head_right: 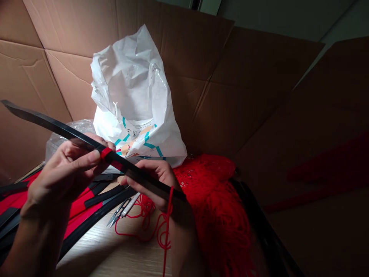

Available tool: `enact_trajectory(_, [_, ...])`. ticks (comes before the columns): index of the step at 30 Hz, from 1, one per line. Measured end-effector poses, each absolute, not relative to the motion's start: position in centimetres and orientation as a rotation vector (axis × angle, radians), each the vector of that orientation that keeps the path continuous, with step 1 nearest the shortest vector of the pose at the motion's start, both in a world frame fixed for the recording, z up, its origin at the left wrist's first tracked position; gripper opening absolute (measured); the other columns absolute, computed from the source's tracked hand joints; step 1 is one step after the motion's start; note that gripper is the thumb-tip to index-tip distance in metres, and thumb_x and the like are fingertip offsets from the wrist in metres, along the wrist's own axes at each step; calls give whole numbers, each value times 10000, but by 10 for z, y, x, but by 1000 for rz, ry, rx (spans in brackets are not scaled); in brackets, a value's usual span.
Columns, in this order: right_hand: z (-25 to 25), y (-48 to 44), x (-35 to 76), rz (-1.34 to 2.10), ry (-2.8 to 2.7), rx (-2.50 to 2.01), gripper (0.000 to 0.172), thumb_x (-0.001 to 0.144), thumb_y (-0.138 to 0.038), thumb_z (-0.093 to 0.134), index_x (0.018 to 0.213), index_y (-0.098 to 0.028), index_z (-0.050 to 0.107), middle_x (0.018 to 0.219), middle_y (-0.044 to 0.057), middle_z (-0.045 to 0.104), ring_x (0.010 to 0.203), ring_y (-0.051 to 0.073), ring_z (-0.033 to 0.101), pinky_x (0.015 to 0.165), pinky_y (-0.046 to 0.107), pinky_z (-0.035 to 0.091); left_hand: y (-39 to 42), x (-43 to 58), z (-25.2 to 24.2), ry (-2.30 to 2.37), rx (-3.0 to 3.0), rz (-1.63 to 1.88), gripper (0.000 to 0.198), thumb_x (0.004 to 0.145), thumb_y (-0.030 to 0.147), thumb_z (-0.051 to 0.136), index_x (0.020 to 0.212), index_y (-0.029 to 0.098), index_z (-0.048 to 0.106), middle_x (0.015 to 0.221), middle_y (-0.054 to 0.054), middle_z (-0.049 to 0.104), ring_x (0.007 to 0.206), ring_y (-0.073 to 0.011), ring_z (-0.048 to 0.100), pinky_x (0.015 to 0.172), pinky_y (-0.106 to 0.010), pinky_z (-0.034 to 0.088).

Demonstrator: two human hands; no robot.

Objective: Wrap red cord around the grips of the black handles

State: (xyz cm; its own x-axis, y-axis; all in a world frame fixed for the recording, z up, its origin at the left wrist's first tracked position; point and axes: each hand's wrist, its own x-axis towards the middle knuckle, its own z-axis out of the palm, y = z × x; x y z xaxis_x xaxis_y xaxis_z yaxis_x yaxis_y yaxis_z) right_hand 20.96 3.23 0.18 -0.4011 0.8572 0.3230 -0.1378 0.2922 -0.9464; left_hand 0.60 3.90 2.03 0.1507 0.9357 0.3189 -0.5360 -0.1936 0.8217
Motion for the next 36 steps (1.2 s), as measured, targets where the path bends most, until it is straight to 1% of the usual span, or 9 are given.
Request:
enact_trajectory(5, [-8,41,224,1425,-1568,-668,172,863,-367,863,881,-213,787,805,29,763,677,158,685,655,306,590,37,-8,24,431,1007,1403,194,733,330,983,852,230,868,736,-25,746,553,-73,598,463,-117,478])
enact_trajectory(8, [-9,41,223,1228,-1834,-748,178,897,-305,829,1060,-237,814,1007,56,813,919,219,768,897,419,655,36,-5,25,437,959,1461,176,759,311,972,865,209,875,797,-29,778,683,-95,697,618,-120,585])
enact_trajectory(11, [-9,35,206,998,-1856,-670,580,882,-241,835,1440,-296,690,1412,85,731,1358,291,663,1252,562,473,38,5,24,455,965,1511,99,811,228,930,893,209,877,849,-28,810,771,-122,743,762,-172,634])
enact_trajectory(13, [-11,31,187,1032,-1706,-577,540,981,-273,733,1509,-316,625,1488,85,686,1454,285,602,1298,566,422,38,13,23,471,966,1538,80,826,209,909,895,198,872,850,-37,814,765,-145,749,765,-216,640])
enact_trajectory(16, [-19,28,160,1113,-1499,-579,292,1056,-341,651,1341,-296,692,1292,87,761,1154,240,756,1012,433,653,36,23,20,529,928,1515,90,861,255,880,865,168,856,817,-65,800,690,-179,736,625,-257,608])
enact_trajectory(19, [-26,27,148,1008,-1391,-766,224,1092,-392,599,1256,-257,673,1072,68,780,706,150,704,601,282,594,37,32,15,543,891,1513,126,874,284,878,853,163,848,763,-57,771,590,-147,672,452,-212,454])
enact_trajectory(24, [-28,27,150,307,-1496,-1059,218,1123,-270,484,1124,-216,694,1042,97,795,952,216,760,823,340,577,42,42,11,517,820,1617,89,819,200,925,861,151,863,818,-50,801,768,-144,731,760,-234,599])
enact_trajectory(28, [-27,31,151,43,-1617,-1065,263,1105,-191,456,1091,-190,719,1010,137,811,975,246,774,845,358,578,42,48,12,453,763,1517,141,758,199,960,793,129,843,893,-80,825,886,-190,762,867,-275,614])
enact_trajectory(36, [-21,20,160,-160,-1902,-970,271,1029,-58,443,871,-188,622,643,16,638,535,131,557,558,285,398,48,50,5,514,723,1522,197,754,238,972,852,130,840,889,-71,817,846,-181,749,872,-293,598])
